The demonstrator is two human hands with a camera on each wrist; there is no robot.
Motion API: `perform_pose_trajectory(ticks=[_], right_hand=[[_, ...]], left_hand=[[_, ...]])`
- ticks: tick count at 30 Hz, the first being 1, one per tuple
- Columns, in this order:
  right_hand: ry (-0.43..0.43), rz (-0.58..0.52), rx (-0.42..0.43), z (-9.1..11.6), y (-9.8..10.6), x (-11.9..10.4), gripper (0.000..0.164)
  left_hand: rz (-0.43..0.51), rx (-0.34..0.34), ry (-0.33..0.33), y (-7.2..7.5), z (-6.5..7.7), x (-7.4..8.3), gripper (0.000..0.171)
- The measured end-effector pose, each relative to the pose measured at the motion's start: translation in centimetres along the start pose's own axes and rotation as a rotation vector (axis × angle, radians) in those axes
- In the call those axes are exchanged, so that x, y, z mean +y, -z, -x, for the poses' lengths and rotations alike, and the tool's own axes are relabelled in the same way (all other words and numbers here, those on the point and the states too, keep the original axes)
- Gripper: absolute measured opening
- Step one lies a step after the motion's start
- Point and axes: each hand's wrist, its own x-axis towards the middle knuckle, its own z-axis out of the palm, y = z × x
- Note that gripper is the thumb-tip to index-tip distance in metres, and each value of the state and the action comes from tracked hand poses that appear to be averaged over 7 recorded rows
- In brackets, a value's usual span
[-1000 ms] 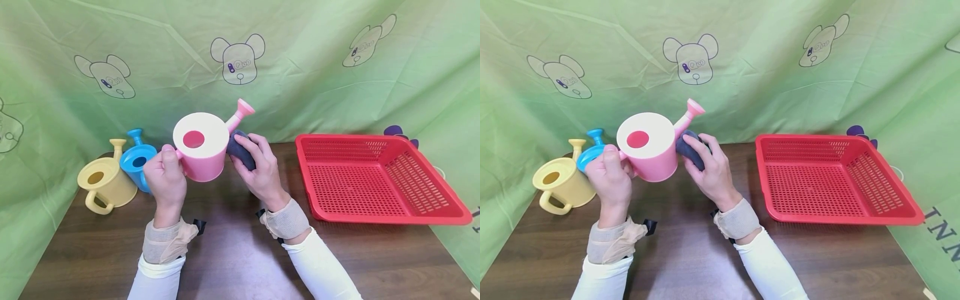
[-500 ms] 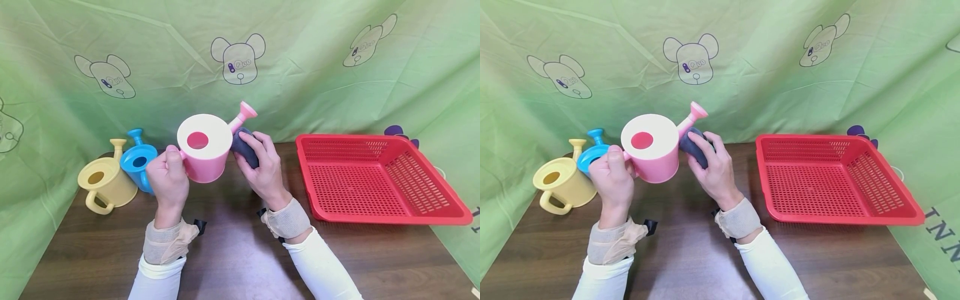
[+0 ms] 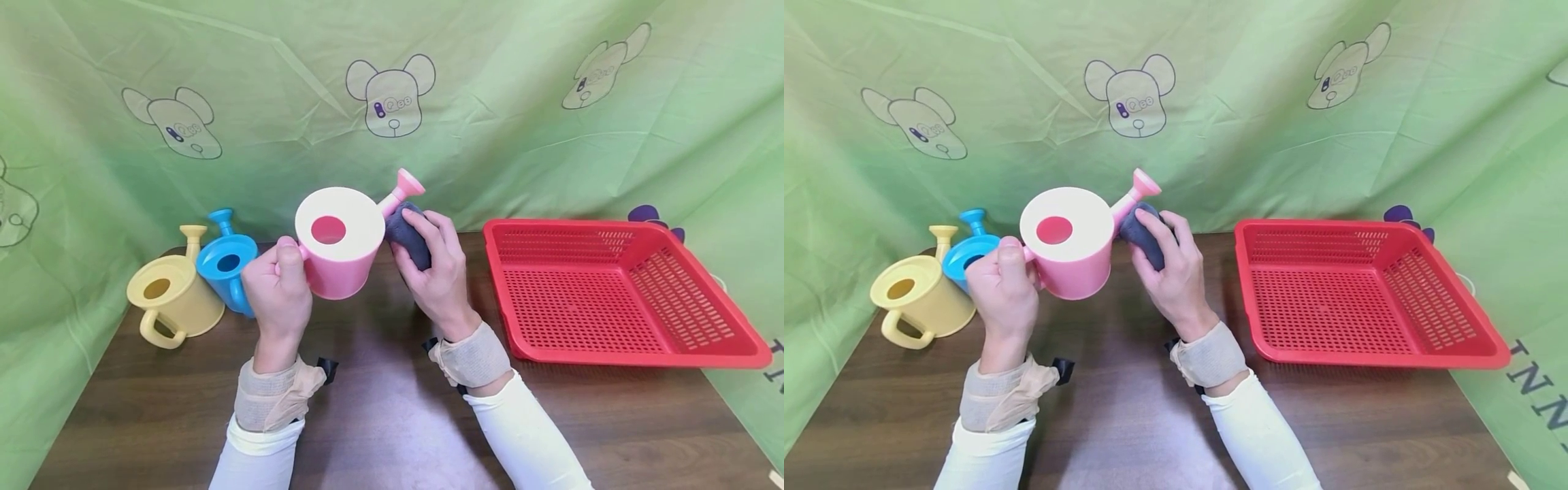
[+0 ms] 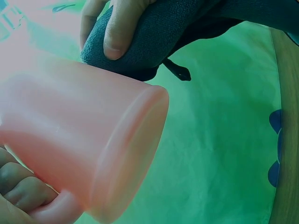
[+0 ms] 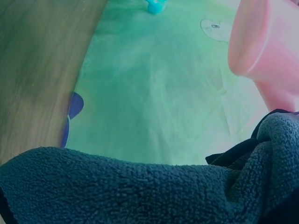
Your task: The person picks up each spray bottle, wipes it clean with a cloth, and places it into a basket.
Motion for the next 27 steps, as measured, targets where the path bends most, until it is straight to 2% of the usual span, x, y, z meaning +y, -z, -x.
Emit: perform_pose_trajectory(ticks=[13, 21, 27], right_hand=[[-0.013, 0.008, 0.055, -0.30, 0.20, 0.23, 0.041], [-0.032, 0.023, 0.054, -0.31, 0.33, 0.41, 0.041], [-0.054, 0.024, 0.031, -0.29, 0.37, 0.48, 0.042]], left_hand=[[0.001, -0.009, -0.006, 0.01, -0.11, 0.10, 0.050], [0.009, -0.018, 0.011, 0.21, -0.25, 0.10, 0.051], [0.072, -0.002, 0.045, 0.49, -0.37, 0.17, 0.052]])
